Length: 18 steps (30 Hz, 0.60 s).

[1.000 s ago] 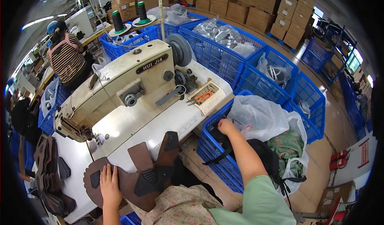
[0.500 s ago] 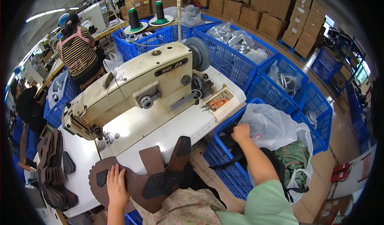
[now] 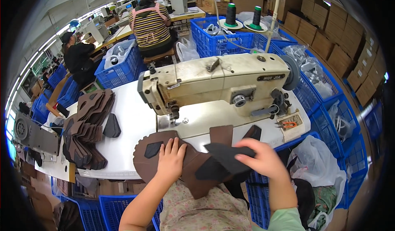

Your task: Sewing leather or fabric components together using an industrial sewing machine to create shoe uppers.

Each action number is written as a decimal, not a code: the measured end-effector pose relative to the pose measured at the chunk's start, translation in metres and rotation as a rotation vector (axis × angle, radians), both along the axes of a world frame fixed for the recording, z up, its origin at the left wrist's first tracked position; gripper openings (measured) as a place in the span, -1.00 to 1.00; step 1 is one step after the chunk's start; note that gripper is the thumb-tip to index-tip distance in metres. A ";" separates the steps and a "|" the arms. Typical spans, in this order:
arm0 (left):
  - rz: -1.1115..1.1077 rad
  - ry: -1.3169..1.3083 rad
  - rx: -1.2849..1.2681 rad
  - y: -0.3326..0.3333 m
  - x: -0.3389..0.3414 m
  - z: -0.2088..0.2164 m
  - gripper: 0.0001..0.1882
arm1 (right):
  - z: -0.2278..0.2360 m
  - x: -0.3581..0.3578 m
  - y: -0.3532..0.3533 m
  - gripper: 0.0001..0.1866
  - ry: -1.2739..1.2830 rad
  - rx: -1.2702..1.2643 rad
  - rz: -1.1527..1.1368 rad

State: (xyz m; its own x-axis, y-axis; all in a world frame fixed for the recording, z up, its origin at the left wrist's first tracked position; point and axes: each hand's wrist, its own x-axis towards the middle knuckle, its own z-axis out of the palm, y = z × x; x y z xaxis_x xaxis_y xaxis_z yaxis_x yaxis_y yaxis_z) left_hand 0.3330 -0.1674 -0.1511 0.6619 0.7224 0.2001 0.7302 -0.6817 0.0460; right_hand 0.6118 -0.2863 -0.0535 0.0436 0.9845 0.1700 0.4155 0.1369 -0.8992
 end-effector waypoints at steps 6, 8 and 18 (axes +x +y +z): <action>0.063 0.083 -0.067 0.011 0.008 0.001 -0.38 | -0.058 -0.035 0.093 -0.72 -0.216 -0.130 -0.064; 0.037 0.137 -0.123 0.016 0.003 0.010 -0.37 | -0.052 -0.040 0.099 -0.72 -0.259 -0.146 -0.053; -0.126 0.439 -0.265 0.046 0.006 0.038 -0.23 | -0.067 -0.079 0.101 -0.70 -0.965 0.298 0.133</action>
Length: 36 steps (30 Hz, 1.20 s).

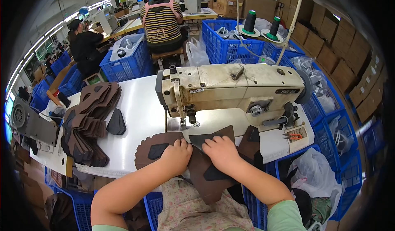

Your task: Sewing leather or fabric components together using an industrial sewing machine to create shoe uppers.

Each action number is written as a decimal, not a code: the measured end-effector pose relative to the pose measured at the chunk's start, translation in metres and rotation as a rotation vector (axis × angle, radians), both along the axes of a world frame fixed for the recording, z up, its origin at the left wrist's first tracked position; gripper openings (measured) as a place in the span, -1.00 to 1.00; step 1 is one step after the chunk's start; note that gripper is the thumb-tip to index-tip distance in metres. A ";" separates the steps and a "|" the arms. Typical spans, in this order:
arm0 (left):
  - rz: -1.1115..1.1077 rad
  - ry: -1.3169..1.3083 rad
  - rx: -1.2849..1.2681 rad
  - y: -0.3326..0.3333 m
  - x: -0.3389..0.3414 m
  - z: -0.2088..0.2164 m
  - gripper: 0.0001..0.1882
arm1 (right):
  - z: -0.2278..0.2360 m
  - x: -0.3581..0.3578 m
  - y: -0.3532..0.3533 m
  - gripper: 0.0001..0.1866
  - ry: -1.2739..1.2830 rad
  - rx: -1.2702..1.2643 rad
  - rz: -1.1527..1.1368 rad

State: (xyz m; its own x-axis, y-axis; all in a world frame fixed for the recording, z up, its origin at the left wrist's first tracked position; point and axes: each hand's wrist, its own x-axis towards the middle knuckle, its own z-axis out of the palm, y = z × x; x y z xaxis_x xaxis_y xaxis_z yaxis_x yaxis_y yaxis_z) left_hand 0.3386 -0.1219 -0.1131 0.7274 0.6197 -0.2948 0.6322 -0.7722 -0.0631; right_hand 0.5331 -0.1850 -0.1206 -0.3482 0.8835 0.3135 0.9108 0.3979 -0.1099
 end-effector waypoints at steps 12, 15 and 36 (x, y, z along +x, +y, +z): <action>0.079 -0.217 0.060 0.016 -0.022 -0.017 -0.20 | -0.023 -0.004 0.014 -0.53 0.073 -0.071 -0.081; 0.057 -0.189 0.058 0.019 -0.023 -0.020 -0.18 | -0.026 -0.012 0.018 -0.50 0.014 -0.058 -0.102; 0.027 -0.339 -0.003 0.025 -0.032 -0.021 -0.15 | -0.028 -0.022 0.023 -0.55 0.023 -0.042 -0.089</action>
State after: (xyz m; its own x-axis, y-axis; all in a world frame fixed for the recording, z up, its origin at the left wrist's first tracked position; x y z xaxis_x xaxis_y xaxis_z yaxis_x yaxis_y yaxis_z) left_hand 0.3069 -0.0970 -0.1340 0.7678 0.6394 -0.0408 0.6370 -0.7548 0.1565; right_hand 0.5110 -0.1620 -0.1482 -0.2609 0.9232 0.2822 0.9393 0.3102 -0.1463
